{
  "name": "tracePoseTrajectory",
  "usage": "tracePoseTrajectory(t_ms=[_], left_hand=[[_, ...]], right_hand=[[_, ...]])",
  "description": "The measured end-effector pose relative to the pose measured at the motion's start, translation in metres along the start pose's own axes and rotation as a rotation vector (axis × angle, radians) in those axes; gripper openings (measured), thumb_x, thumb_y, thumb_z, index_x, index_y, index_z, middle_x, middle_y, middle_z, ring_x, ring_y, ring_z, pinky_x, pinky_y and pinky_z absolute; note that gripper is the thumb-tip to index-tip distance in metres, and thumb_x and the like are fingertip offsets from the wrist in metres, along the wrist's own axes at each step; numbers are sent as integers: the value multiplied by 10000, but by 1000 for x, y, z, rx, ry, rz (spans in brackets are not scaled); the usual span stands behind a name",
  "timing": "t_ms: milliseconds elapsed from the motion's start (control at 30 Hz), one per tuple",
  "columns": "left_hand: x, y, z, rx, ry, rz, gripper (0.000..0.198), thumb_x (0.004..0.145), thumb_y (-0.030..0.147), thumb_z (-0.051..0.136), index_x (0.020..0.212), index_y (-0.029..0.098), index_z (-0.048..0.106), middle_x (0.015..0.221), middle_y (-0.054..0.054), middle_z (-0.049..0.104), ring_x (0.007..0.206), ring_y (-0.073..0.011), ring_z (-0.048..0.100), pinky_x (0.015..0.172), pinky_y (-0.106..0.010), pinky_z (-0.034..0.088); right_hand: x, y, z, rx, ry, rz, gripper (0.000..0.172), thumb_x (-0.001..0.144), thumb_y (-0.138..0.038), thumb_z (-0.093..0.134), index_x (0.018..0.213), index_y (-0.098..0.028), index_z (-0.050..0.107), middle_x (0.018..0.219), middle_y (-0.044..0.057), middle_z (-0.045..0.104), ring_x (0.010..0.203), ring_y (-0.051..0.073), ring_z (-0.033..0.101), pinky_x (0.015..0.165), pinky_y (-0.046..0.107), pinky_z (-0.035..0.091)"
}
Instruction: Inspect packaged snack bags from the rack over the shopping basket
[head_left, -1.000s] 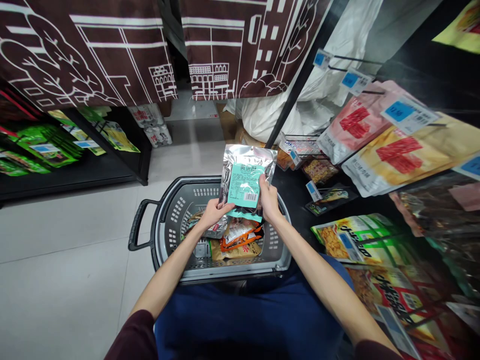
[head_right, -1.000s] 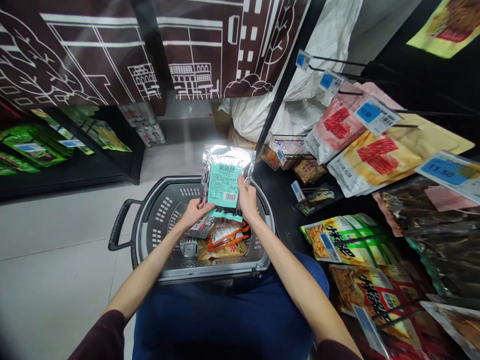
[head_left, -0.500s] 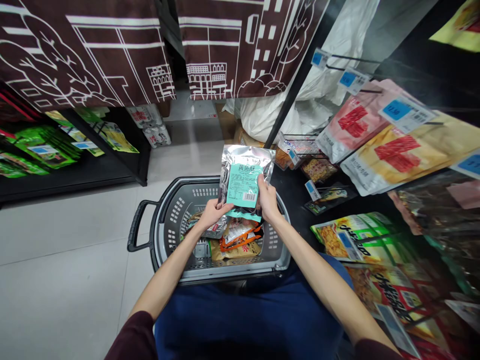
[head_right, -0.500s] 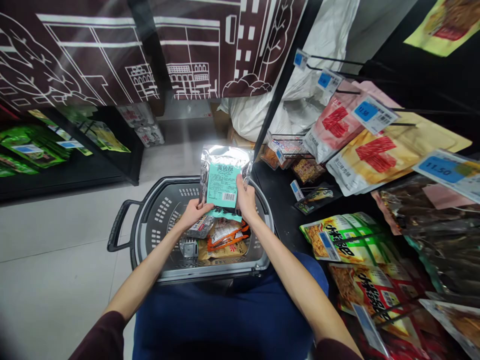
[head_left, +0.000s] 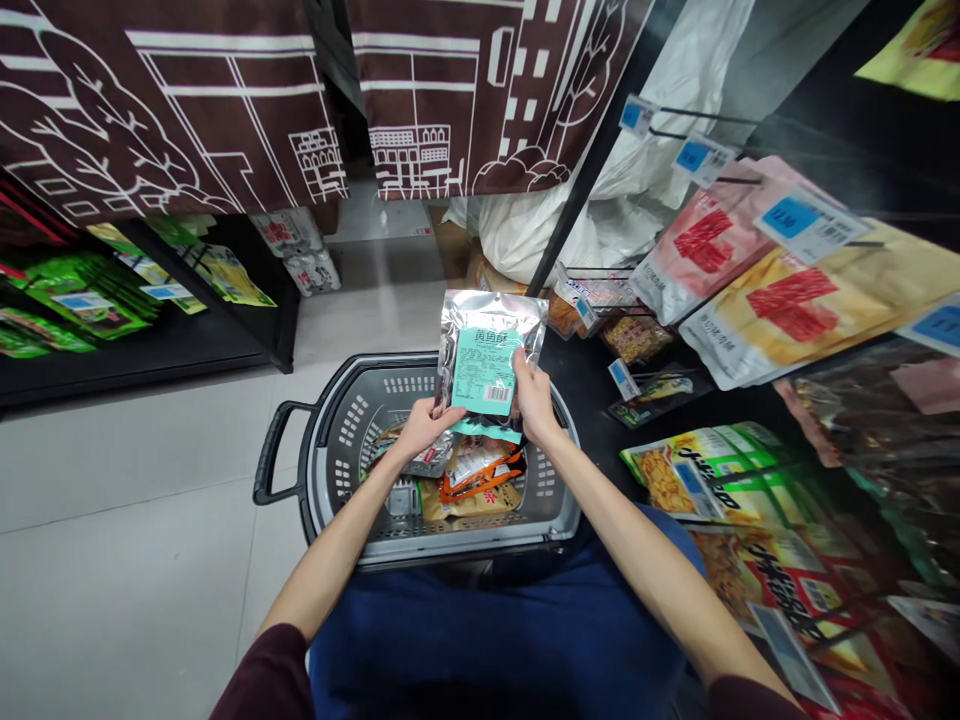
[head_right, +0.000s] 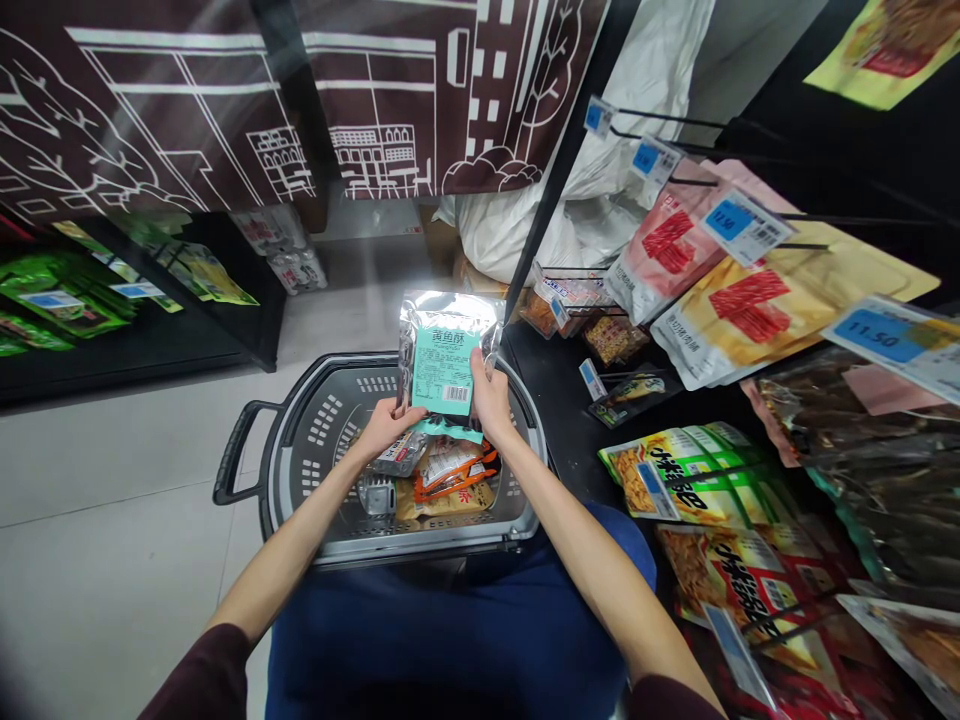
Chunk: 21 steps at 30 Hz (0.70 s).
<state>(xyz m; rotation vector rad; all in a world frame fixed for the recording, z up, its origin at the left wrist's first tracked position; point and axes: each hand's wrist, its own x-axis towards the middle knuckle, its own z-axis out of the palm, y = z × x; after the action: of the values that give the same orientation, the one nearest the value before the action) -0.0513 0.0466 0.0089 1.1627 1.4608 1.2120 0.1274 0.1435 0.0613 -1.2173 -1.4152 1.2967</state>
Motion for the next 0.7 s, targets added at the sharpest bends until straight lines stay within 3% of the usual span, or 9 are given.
tracePoseTrajectory(t_ms=[167, 500, 700], left_hand=[[0, 1, 0, 5, -3, 3, 538, 723, 639, 699, 616, 169, 460, 596, 35, 332, 599, -98, 309, 578, -238, 239], [0, 3, -1, 44, -34, 36, 576, 791, 599, 661, 630, 200, 278, 637, 42, 233, 615, -89, 235, 593, -247, 172], [1, -2, -1, 50, -43, 35, 571, 801, 603, 656, 632, 198, 290, 638, 43, 233, 611, -88, 229, 596, -251, 164]], right_hand=[[0, -2, 1, 20, 20, 55, 679, 757, -856, 485, 798, -196, 638, 542, 21, 609, 649, 228, 666, 611, 309, 522], [0, 0, -1, -10, 32, 94, 668, 745, -865, 501, 756, -208, 622, 488, -7, 549, 521, 195, 591, 490, 296, 467], [0, -2, 0, 17, 3, 70, 672, 770, -840, 500, 824, -186, 644, 484, -9, 564, 559, 193, 629, 575, 278, 491]])
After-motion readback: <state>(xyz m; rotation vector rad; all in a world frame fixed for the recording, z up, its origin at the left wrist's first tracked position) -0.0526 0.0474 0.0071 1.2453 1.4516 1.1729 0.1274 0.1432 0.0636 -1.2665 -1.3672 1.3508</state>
